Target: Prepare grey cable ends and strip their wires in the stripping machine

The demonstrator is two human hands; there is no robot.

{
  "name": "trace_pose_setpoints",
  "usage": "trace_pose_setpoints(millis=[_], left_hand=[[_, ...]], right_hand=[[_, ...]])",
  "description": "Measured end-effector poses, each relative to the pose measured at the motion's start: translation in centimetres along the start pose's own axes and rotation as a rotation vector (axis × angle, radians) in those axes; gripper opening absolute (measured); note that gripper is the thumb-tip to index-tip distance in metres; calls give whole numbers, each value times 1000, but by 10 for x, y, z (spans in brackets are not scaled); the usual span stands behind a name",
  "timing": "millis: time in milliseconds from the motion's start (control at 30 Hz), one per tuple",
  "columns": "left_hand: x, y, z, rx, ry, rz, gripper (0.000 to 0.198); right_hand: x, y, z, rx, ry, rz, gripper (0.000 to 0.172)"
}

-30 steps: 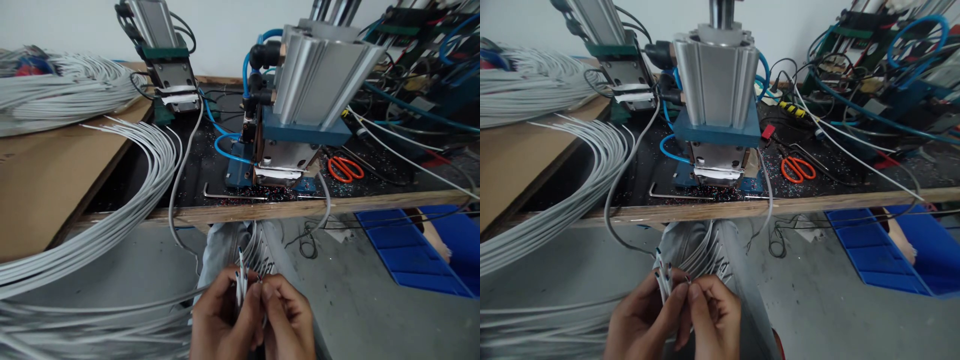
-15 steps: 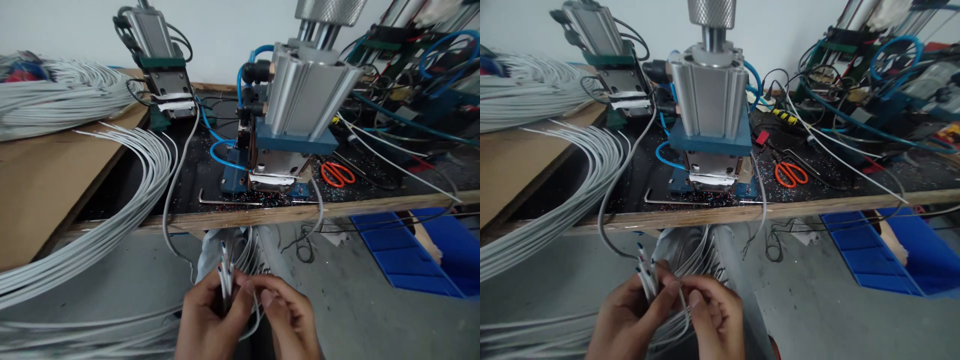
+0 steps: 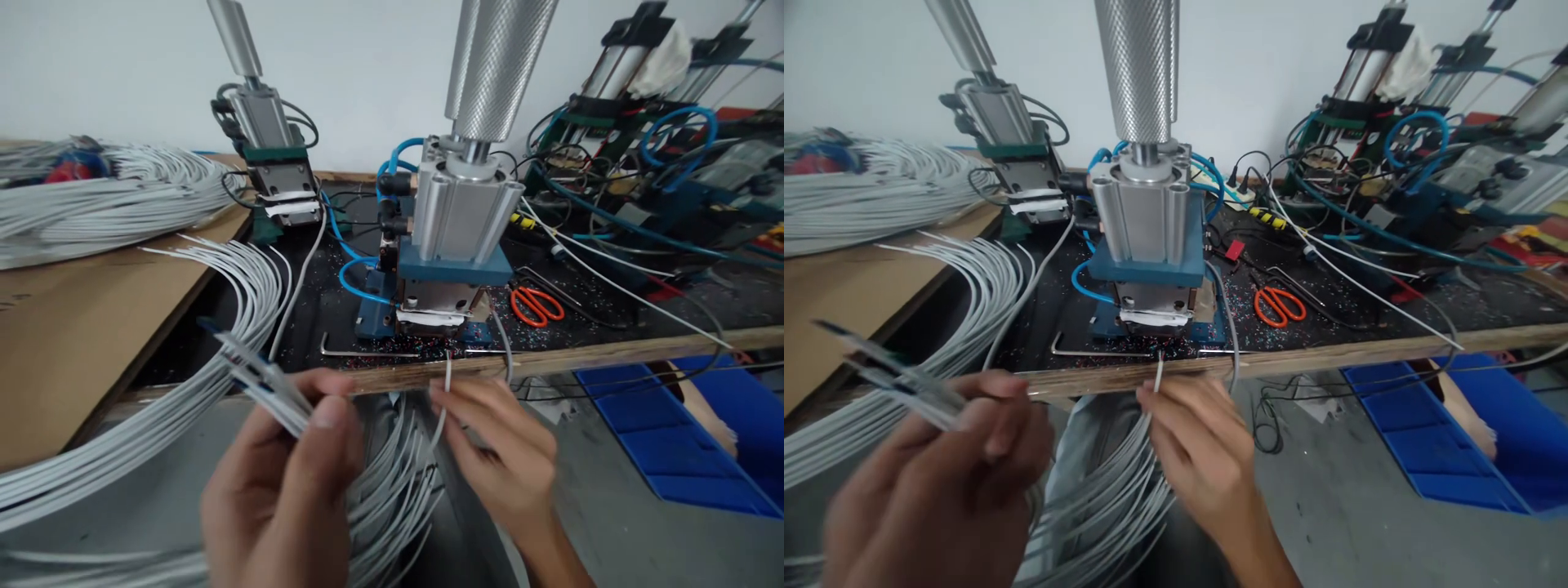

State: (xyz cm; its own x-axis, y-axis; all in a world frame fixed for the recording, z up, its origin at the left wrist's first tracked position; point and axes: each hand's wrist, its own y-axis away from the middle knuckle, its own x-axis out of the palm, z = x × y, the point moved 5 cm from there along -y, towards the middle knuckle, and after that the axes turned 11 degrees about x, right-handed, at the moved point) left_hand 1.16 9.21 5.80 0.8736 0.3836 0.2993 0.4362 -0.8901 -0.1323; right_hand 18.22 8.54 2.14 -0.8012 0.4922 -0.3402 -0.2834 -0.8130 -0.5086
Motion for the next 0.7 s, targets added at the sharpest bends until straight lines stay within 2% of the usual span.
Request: trace_pose_setpoints(millis=[67, 167, 267, 400, 700], left_hand=[[2, -9, -8, 9, 96, -49, 6], [7, -19, -16, 36, 168, -70, 17], [6, -26, -17, 45, 181, -34, 15], [5, -32, -16, 94, 189, 82, 12], [20, -32, -22, 110, 175, 81, 18]], right_hand=[[-2, -9, -1, -54, 10, -15, 30], [-1, -19, -2, -95, 1, -24, 30], [1, -23, -1, -93, -5, -43, 26], [2, -24, 0, -95, -1, -54, 23], [4, -33, -1, -49, 8, -31, 23]])
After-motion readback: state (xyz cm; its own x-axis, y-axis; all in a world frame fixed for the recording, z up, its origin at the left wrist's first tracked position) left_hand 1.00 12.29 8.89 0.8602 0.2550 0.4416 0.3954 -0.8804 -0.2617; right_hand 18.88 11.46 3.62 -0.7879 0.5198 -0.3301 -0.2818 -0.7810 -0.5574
